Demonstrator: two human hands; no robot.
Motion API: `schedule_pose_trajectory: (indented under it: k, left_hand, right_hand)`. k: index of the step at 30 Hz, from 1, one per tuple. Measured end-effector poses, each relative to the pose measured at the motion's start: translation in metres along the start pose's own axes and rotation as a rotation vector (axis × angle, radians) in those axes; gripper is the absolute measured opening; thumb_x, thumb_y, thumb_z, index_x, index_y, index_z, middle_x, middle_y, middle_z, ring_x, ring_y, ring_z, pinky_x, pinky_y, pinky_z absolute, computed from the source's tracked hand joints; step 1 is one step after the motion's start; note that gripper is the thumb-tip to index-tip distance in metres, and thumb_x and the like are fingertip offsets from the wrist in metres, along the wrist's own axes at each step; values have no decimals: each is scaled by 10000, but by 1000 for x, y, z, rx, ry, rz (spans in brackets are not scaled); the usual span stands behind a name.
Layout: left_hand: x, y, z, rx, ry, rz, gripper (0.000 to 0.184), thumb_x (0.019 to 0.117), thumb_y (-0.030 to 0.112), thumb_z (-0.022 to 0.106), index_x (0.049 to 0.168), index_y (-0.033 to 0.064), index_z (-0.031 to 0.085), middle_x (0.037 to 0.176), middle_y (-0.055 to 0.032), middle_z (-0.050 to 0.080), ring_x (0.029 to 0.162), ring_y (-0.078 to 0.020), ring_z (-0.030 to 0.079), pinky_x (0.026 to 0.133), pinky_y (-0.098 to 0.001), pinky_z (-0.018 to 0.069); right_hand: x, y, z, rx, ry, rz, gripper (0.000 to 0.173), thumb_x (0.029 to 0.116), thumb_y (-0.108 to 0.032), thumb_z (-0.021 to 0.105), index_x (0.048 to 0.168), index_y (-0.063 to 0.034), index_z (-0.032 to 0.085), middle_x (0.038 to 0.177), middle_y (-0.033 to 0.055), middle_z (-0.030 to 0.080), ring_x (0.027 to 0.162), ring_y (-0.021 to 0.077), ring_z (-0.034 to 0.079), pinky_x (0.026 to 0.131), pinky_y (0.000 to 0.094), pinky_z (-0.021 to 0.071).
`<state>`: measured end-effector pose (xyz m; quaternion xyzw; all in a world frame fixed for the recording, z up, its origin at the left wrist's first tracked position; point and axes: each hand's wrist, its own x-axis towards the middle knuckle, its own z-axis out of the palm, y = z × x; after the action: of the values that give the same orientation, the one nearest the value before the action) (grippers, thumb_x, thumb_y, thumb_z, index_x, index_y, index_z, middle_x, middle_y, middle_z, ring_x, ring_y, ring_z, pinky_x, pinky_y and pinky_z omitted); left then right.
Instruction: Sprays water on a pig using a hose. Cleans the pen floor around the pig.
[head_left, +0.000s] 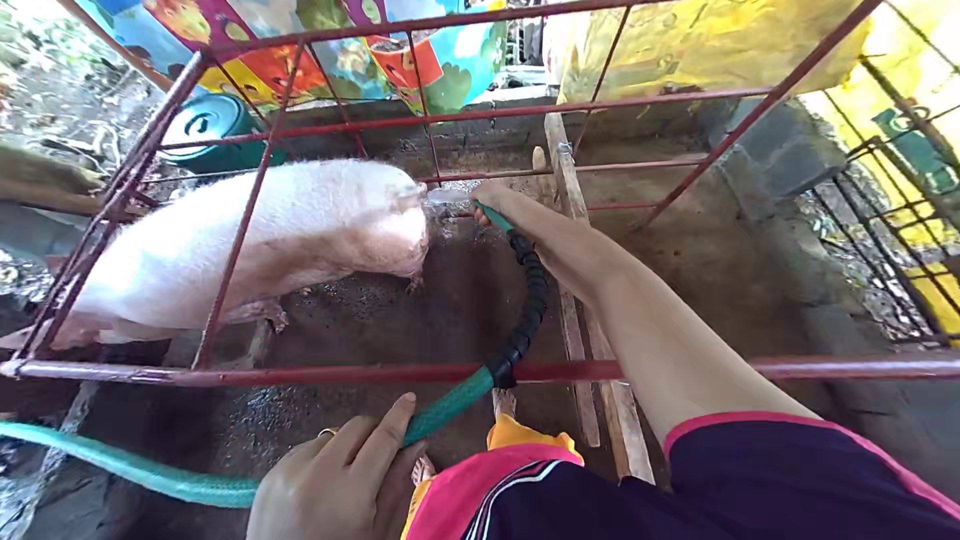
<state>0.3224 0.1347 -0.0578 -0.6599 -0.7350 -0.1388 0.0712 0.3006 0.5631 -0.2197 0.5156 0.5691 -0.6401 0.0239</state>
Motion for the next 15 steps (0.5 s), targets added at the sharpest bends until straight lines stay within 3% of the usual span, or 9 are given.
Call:
schedule_pose_trajectory:
  k: [5,10,15]
  left_hand:
    - [37,12,37,10,12,12,404,1034,361,487,1093,92,783,727,-95,704,571,-239,658,480,-356,487]
    - [55,8,77,1,24,-14,411,1010,377,484,1052,111,794,710,-74,701,564,-212,665,476,-343,504]
    - [58,5,98,-27,-17,-58,397,983,376,507,1036,115,802,699,-67,698,559,-209,668,476,-359,517]
  right_hand:
    - [38,6,-17,126,-79,-73,230,1113,-242,400,1166,-65,538,742,24,549,489,85,500,454,225,456]
    - [76,32,-39,121,-33,9,241,1102,-273,437,1138,-67,558,709,16,543,480,85,501,446,224,448]
    - [97,53,-43,212,-46,32,263,1118,-263,406,1274,-72,499,720,28,514,481,98,485,450,235,448]
